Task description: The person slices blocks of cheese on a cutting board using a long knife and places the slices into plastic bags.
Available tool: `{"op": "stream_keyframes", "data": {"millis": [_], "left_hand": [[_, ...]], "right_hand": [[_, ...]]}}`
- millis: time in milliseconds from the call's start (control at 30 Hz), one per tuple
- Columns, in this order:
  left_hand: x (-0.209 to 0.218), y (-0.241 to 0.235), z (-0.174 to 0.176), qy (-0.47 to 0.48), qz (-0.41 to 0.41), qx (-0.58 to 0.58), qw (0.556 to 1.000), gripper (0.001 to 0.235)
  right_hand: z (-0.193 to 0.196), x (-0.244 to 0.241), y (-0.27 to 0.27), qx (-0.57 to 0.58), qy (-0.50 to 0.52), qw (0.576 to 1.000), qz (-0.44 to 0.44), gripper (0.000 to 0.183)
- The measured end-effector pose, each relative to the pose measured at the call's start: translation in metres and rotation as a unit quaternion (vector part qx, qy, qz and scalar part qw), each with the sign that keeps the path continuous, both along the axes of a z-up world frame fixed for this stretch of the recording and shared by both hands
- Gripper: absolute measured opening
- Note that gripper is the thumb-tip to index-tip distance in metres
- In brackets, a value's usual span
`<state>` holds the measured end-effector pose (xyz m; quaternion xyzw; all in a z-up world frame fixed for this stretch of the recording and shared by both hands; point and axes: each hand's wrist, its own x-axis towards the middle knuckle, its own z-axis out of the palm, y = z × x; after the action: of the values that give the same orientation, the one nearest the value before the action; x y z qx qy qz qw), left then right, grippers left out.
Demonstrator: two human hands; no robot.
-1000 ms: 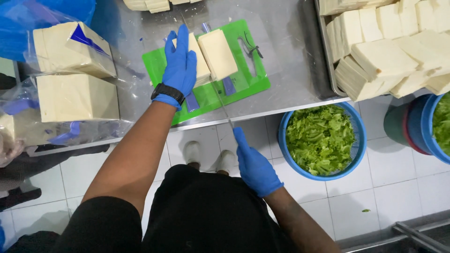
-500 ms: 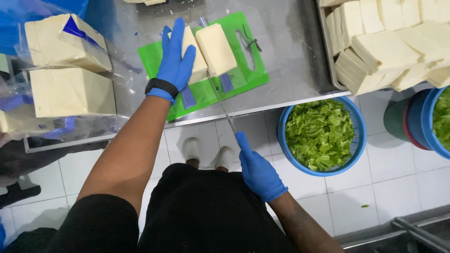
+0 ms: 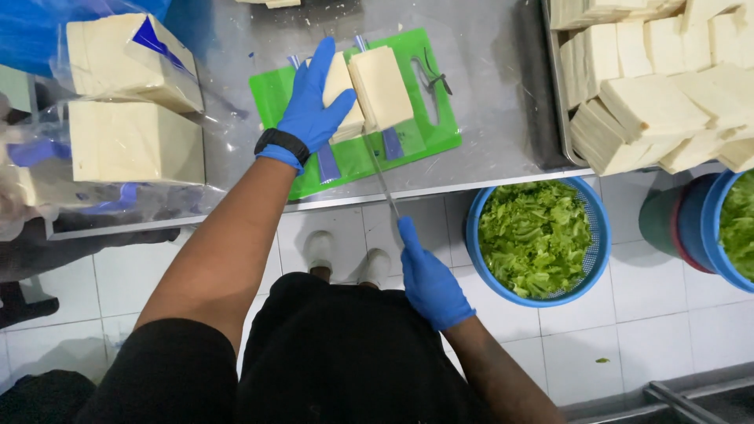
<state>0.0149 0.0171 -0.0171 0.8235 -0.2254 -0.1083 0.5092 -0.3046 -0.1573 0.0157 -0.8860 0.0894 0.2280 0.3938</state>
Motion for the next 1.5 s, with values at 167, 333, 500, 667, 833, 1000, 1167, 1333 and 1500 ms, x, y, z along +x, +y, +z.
{"op": "stream_keyframes", "data": {"millis": [167, 333, 500, 667, 833, 1000, 1167, 1333, 1500], "left_hand": [[0.002, -0.002, -0.009, 0.000, 0.014, 0.000, 1.000, 0.079], [0.002, 0.001, -0.010, -0.004, 0.026, -0.017, 0.999, 0.080], [0.000, 0.001, -0.005, -0.014, 0.012, -0.001, 1.000, 0.080], [0.001, -0.001, -0.005, -0.019, 0.017, -0.009, 1.000, 0.079], [-0.004, 0.001, -0.001, -0.032, 0.003, -0.009, 0.999, 0.077], [-0.006, 0.007, 0.010, 0.007, 0.017, 0.000, 1.000, 0.078], [-0.008, 0.020, 0.019, 0.022, 0.019, 0.011, 1.000, 0.079], [-0.010, 0.014, 0.019, 0.017, 0.021, 0.015, 1.000, 0.082], [-0.017, 0.008, 0.017, -0.043, 0.047, -0.042, 0.997, 0.089]], "right_hand": [[-0.018, 0.022, 0.009, 0.002, -0.040, 0.999, -0.003, 0.086], [-0.021, -0.011, 0.008, -0.016, 0.029, 0.999, 0.007, 0.079], [-0.037, 0.030, 0.022, -0.001, -0.024, 1.000, -0.003, 0.084], [-0.028, -0.009, 0.014, -0.005, 0.023, 1.000, -0.018, 0.080], [-0.012, 0.019, 0.020, 0.016, 0.015, 0.999, -0.033, 0.081], [-0.017, -0.028, 0.006, 0.014, 0.029, 0.999, -0.004, 0.082], [-0.006, -0.103, -0.022, -0.020, 0.100, 0.995, -0.010, 0.074], [-0.043, -0.204, -0.070, -0.039, 0.117, 0.992, -0.020, 0.079], [-0.018, -0.242, -0.094, -0.020, 0.420, 0.898, -0.132, 0.100]]}}
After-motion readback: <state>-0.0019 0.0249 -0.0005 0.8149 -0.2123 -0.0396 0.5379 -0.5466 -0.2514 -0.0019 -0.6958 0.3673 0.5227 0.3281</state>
